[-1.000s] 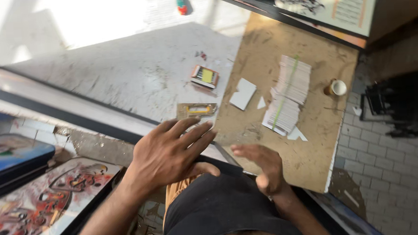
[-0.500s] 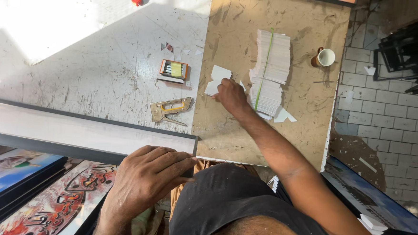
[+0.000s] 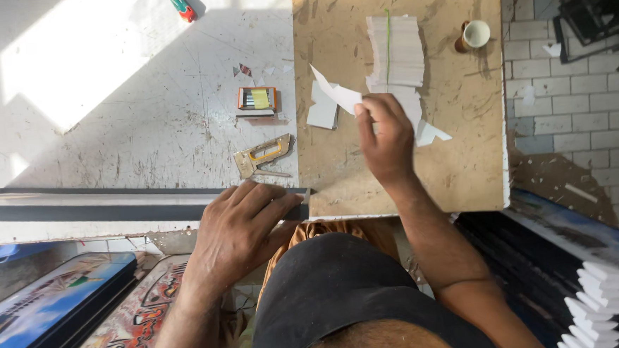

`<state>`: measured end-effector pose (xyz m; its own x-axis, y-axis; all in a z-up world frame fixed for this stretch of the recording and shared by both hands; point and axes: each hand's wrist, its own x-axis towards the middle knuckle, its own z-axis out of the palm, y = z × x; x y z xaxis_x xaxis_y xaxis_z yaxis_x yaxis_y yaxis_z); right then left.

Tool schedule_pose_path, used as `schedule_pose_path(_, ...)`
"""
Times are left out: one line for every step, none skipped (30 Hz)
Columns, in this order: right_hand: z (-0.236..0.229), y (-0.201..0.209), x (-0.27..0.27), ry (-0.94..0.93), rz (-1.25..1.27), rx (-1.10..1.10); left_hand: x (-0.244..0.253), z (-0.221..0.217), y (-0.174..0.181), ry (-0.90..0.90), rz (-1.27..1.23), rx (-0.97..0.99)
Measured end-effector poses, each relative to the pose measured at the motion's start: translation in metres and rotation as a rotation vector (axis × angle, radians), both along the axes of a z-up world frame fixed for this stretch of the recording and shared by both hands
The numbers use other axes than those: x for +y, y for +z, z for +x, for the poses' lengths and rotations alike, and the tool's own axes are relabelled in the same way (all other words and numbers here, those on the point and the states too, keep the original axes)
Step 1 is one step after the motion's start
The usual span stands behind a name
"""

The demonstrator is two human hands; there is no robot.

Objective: The person repeatedly picks up small white paper pieces and staples them to the corners of a rectangular frame. The person then places the completed frame onto a stack of similar frames and picks up another frame to continue the process.

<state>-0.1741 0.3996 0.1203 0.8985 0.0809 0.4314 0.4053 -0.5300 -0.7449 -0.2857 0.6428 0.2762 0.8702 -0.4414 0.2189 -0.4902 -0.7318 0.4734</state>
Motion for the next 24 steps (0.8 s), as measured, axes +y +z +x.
schedule_pose_path(-0.016,0.016,-0.005,0.046,0.224,0.113,0.000,0.001,-0.002,-0.004,0.008,-0.017)
schedule_pose_path(-0.034,0.030,-0.010,0.103,0.452,0.186,0.001,0.005,-0.004,-0.010,0.016,-0.042)
schedule_pose_path(-0.053,0.042,-0.014,0.161,0.681,0.253,0.002,0.007,-0.006,-0.012,0.015,-0.052)
schedule_pose_path(-0.070,0.049,-0.014,0.218,0.912,0.320,0.003,0.009,-0.006,-0.016,0.014,-0.056)
schedule_pose_path(-0.081,0.051,-0.011,0.264,0.970,0.300,0.003,0.012,-0.007,-0.019,0.013,-0.060)
schedule_pose_path(-0.094,0.051,-0.008,0.304,1.028,0.281,0.004,0.013,-0.007,-0.031,0.020,-0.056)
schedule_pose_path(-0.103,0.048,-0.005,0.345,1.085,0.259,0.005,0.015,-0.007,-0.043,0.027,-0.051)
schedule_pose_path(-0.109,0.042,0.001,0.336,1.072,0.242,0.006,0.016,-0.006,-0.049,0.037,-0.053)
schedule_pose_path(-0.113,0.035,0.009,0.328,1.058,0.224,0.007,0.016,-0.005,-0.069,0.030,-0.052)
schedule_pose_path(-0.116,0.028,0.017,0.324,1.045,0.208,0.009,0.016,-0.005,-0.084,0.024,-0.053)
schedule_pose_path(-0.118,0.020,0.024,0.316,0.968,0.165,0.011,0.016,-0.006,-0.099,0.019,-0.053)
schedule_pose_path(-0.118,0.013,0.031,0.306,0.894,0.129,0.012,0.015,-0.006,-0.104,0.013,-0.063)
schedule_pose_path(-0.119,0.007,0.036,0.297,0.819,0.094,0.013,0.015,-0.008,-0.109,0.006,-0.072)
schedule_pose_path(-0.122,0.003,0.038,0.303,0.809,0.105,0.014,0.015,-0.011,-0.120,-0.005,-0.085)
schedule_pose_path(-0.124,0.000,0.038,0.309,0.799,0.116,0.014,0.016,-0.014,-0.122,-0.001,-0.094)
schedule_pose_path(-0.124,-0.001,0.039,0.320,0.789,0.129,0.013,0.018,-0.016,-0.119,0.004,-0.103)
schedule_pose_path(-0.125,-0.001,0.040,0.302,0.861,0.143,0.014,0.019,-0.018,-0.117,0.008,-0.113)
schedule_pose_path(-0.126,-0.001,0.038,0.286,0.928,0.161,0.014,0.018,-0.019,-0.115,0.005,-0.109)
schedule_pose_path(-0.126,0.000,0.037,0.271,0.995,0.179,0.015,0.018,-0.021,-0.113,0.001,-0.105)
schedule_pose_path(-0.125,0.002,0.036,0.286,0.913,0.150,0.015,0.017,-0.021,-0.108,-0.005,-0.104)
schedule_pose_path(-0.124,0.004,0.035,0.302,0.831,0.123,0.016,0.017,-0.022,-0.099,-0.014,-0.099)
schedule_pose_path(-0.121,0.006,0.036,0.318,0.749,0.093,0.016,0.017,-0.023,-0.090,-0.022,-0.096)
schedule_pose_path(-0.119,0.008,0.036,0.331,0.710,0.086,0.016,0.016,-0.024,-0.081,-0.030,-0.093)
schedule_pose_path(-0.114,0.009,0.039,0.344,0.669,0.077,0.016,0.016,-0.025,-0.076,-0.011,-0.109)
